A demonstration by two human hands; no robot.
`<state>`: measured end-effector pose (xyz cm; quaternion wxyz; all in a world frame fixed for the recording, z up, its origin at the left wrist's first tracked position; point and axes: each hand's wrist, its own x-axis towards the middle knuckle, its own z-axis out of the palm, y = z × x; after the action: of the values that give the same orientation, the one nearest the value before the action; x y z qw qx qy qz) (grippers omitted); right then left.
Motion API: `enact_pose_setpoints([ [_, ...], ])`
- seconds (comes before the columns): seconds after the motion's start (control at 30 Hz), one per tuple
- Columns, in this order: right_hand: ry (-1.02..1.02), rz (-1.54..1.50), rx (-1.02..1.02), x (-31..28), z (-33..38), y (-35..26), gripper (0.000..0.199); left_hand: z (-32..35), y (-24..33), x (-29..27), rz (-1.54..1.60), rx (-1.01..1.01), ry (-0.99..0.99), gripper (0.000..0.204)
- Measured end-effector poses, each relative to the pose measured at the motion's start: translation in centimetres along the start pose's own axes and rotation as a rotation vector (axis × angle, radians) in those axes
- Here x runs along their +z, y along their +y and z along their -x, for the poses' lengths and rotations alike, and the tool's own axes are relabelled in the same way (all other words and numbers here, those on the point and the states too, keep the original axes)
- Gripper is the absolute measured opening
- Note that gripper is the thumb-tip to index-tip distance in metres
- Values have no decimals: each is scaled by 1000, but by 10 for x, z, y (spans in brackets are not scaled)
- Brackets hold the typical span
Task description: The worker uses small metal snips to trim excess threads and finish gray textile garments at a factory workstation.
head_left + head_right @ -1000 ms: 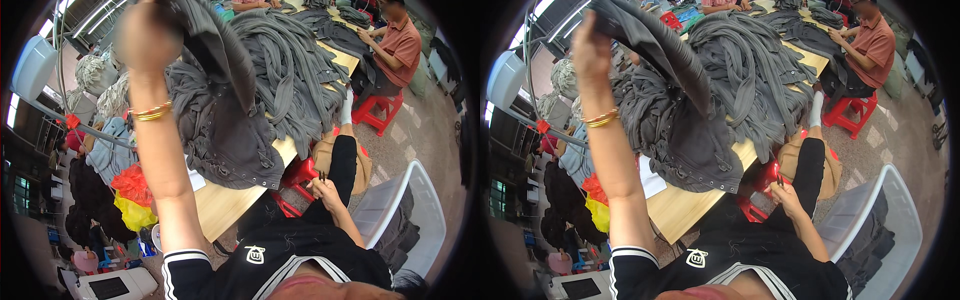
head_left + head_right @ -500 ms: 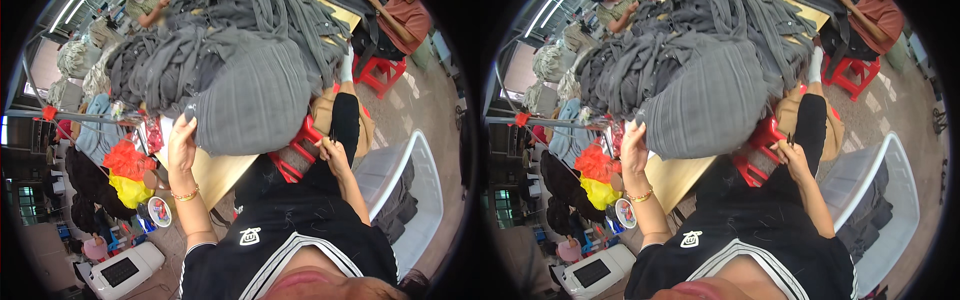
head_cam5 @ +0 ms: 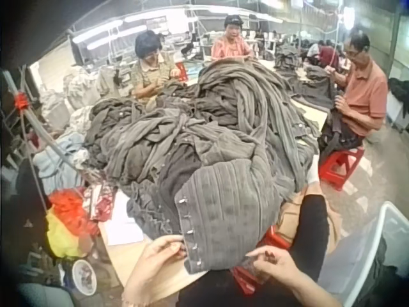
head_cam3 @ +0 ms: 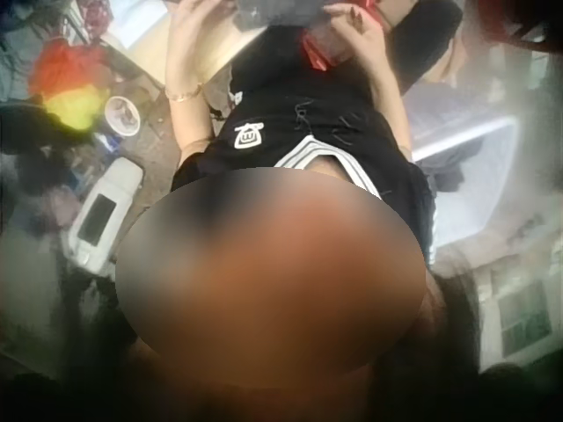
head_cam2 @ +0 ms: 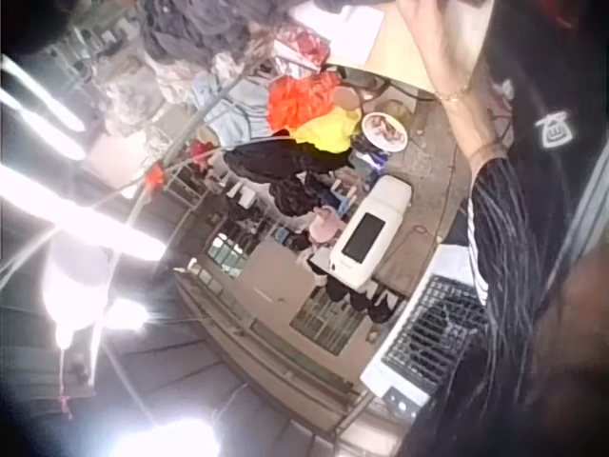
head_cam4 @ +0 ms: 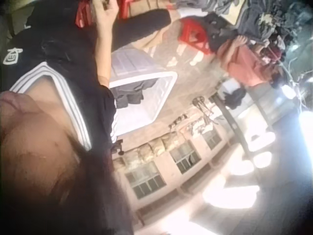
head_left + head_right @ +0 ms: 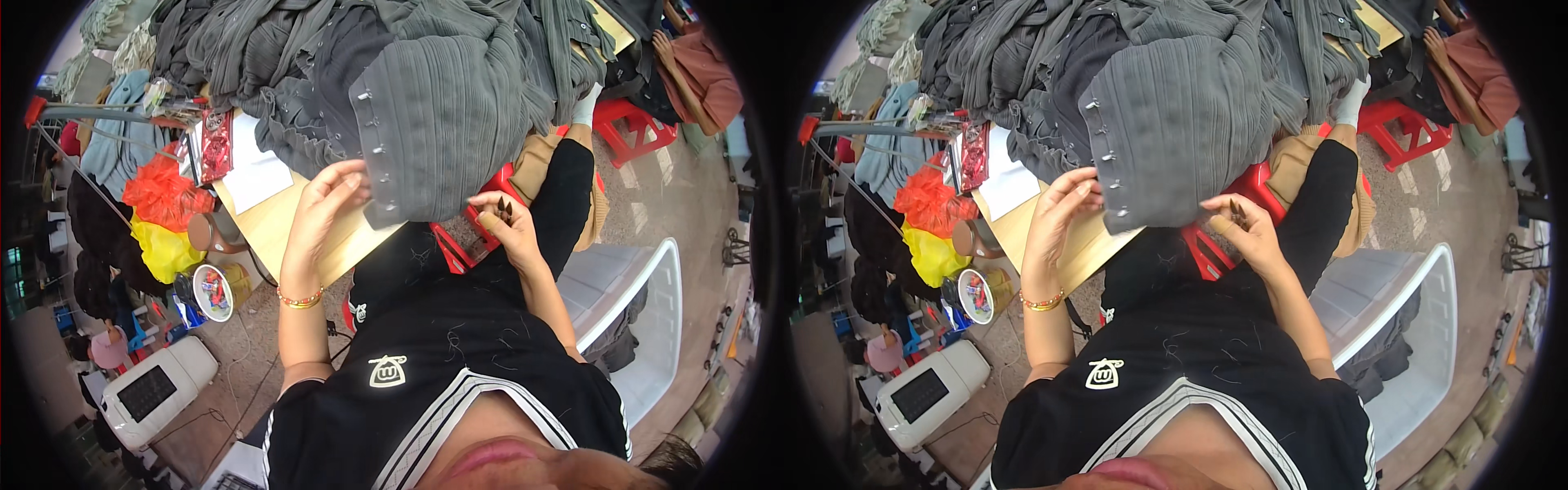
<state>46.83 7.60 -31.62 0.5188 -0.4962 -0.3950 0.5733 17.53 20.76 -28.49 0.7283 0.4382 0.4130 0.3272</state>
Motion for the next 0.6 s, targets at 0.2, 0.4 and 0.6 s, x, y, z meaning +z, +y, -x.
enact_pose_setpoints([
  [0.2,31,-4,-5,-2,-2,8,28,-14,-2,37,-126,90,-7,40],
  [0.4,56,18,88,-10,8,26,31,-29,-5,44,-182,134,74,42],
  [0.6,124,184,-103,-12,8,38,43,-53,4,70,16,205,-27,32],
])
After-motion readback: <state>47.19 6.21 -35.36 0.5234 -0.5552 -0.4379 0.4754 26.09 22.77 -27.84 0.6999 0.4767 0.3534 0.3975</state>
